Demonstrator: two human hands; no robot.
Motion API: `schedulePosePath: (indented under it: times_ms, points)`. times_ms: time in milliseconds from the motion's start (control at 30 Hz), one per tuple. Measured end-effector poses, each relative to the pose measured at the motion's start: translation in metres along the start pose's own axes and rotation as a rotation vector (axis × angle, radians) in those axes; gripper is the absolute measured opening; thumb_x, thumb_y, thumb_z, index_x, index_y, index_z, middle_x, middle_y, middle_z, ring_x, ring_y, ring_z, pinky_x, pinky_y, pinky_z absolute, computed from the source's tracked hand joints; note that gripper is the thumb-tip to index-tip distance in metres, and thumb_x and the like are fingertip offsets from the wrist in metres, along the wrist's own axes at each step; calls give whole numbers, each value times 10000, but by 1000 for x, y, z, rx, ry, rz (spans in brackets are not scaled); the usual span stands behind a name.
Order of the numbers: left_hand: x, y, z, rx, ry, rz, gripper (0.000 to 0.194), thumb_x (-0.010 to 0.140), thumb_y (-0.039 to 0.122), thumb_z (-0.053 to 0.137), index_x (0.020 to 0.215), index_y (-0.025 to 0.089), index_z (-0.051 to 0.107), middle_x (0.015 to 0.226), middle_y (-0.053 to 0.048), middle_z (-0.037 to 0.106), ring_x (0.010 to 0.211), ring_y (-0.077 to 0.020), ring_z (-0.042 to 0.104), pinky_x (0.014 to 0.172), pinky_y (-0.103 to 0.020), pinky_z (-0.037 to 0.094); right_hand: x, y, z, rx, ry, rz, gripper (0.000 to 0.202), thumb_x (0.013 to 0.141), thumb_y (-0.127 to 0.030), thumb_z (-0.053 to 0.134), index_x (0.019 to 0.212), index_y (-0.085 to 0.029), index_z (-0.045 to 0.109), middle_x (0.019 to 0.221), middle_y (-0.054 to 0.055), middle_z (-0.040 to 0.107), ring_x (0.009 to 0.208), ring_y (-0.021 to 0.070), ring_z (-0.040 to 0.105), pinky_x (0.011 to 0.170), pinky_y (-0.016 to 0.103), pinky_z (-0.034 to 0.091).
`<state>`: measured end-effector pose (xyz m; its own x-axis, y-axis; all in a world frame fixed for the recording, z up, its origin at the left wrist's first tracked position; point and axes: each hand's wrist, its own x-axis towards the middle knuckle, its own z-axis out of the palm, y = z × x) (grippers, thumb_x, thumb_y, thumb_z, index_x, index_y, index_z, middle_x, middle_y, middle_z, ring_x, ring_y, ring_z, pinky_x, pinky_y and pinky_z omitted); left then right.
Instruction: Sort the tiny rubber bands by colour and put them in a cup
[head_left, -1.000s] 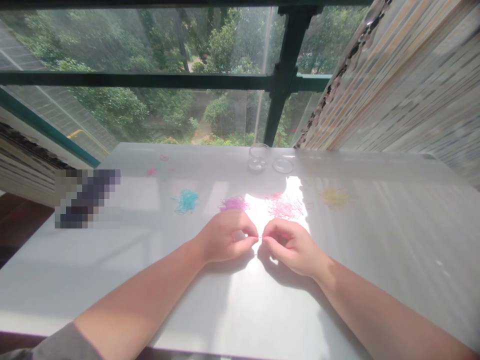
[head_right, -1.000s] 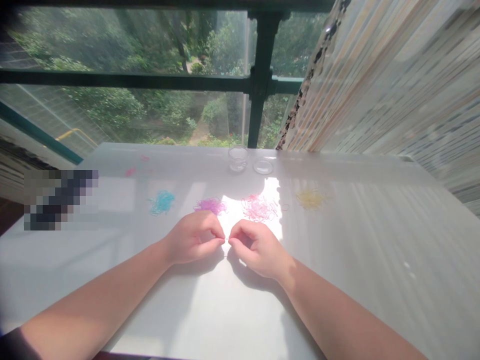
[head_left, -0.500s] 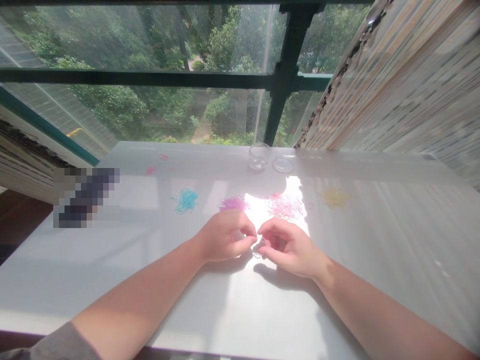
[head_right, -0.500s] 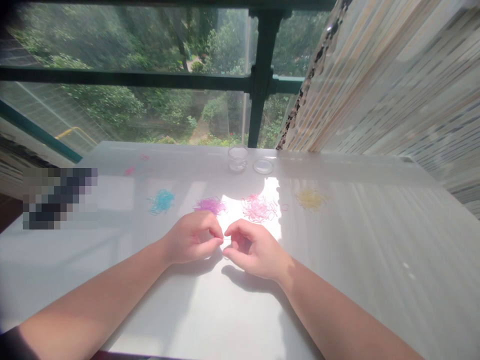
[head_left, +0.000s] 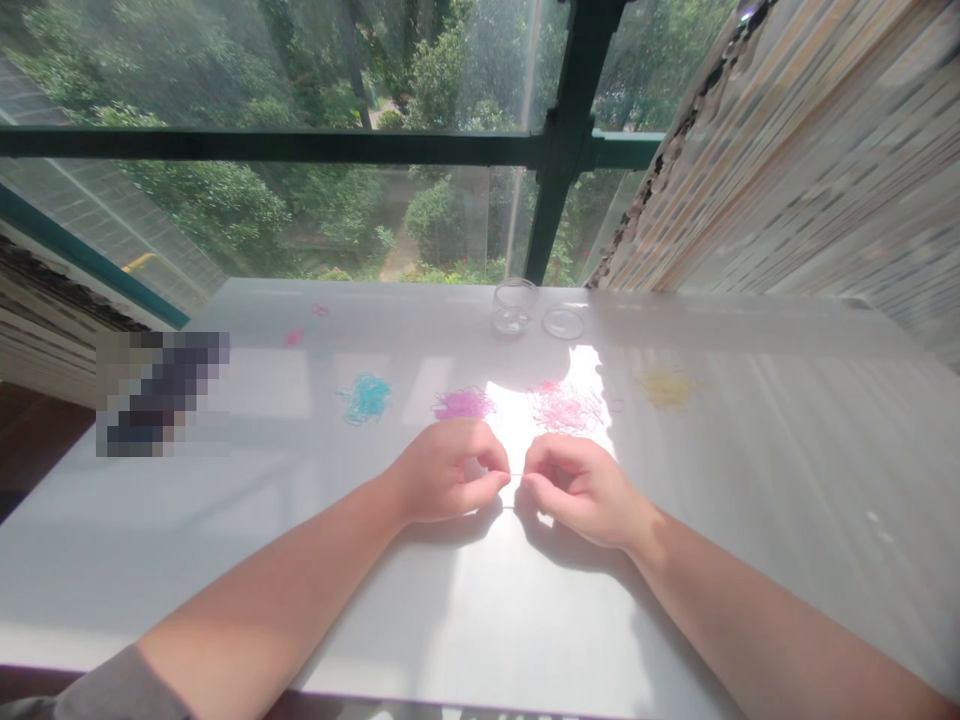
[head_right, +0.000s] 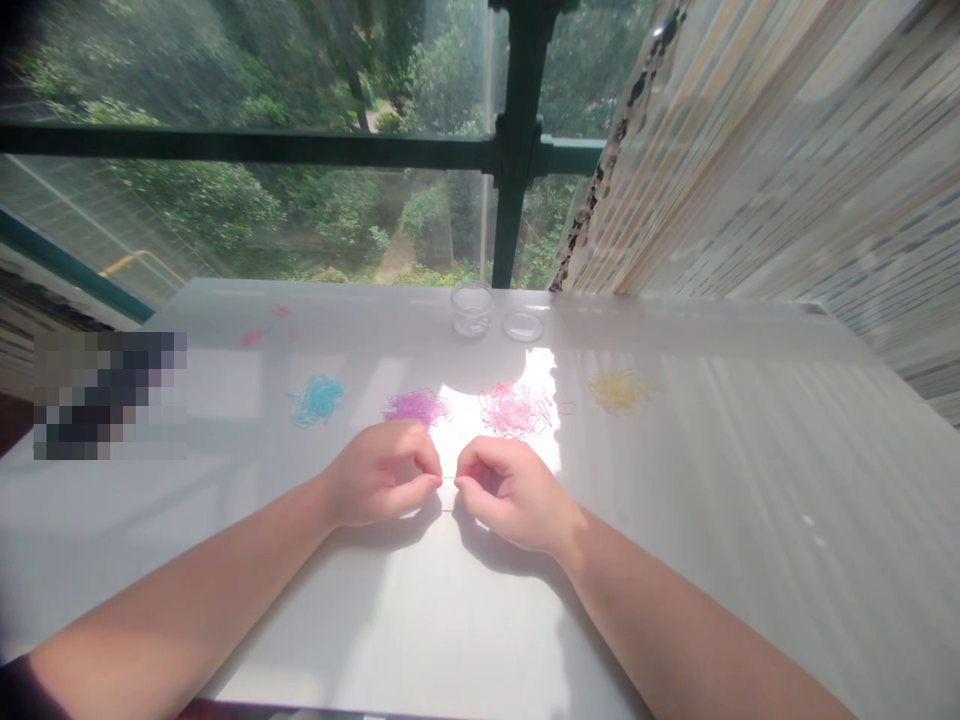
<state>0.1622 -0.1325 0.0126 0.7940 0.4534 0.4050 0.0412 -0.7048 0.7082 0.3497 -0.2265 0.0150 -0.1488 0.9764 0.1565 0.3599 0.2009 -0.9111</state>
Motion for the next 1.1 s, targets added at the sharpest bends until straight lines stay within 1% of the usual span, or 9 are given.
schedulePosePath:
  times_ms: [200,367,533,867,1100]
  points:
    - [-1,-1,0,-8,-10,-13,74,753,123,563,717,186,579,674,1,642,629,-119,531,608,-256,413,1,0,0,-1,-8,-5,149,745,-42,534,707,-186,539,629,-42,539,574,90,470,554,217,383]
    - [0,-1,-1,-30,4,-33,75,756,123,564,716,185,582,679,-4,645,638,-121,539,625,-260,420,1,0,-1,-8,-9,2,150,758,-43,517,723,-187,545,645,-33,554,592,100,482,580,230,395]
    - [0,-1,-2,-34,12,-39,76,753,121,562,717,184,584,678,-4,643,642,-122,542,627,-260,420,1,0,-2,-5,2,-4,136,775,-66,521,714,-187,539,638,-31,551,585,102,480,574,233,393]
    - [-2,-1,-2,-20,10,-32,107,729,81,526,709,184,547,658,4,603,614,-116,512,601,-249,400,1,5,1,-17,8,-18,162,756,-37,500,709,-192,508,638,-43,520,583,92,458,567,215,378]
    - [-4,-4,-1,-33,7,-12,126,707,63,510,705,186,537,651,10,570,610,-113,500,587,-241,391,1,2,2,-42,-5,-23,162,745,-40,488,692,-192,496,613,-46,486,569,91,431,546,213,360]
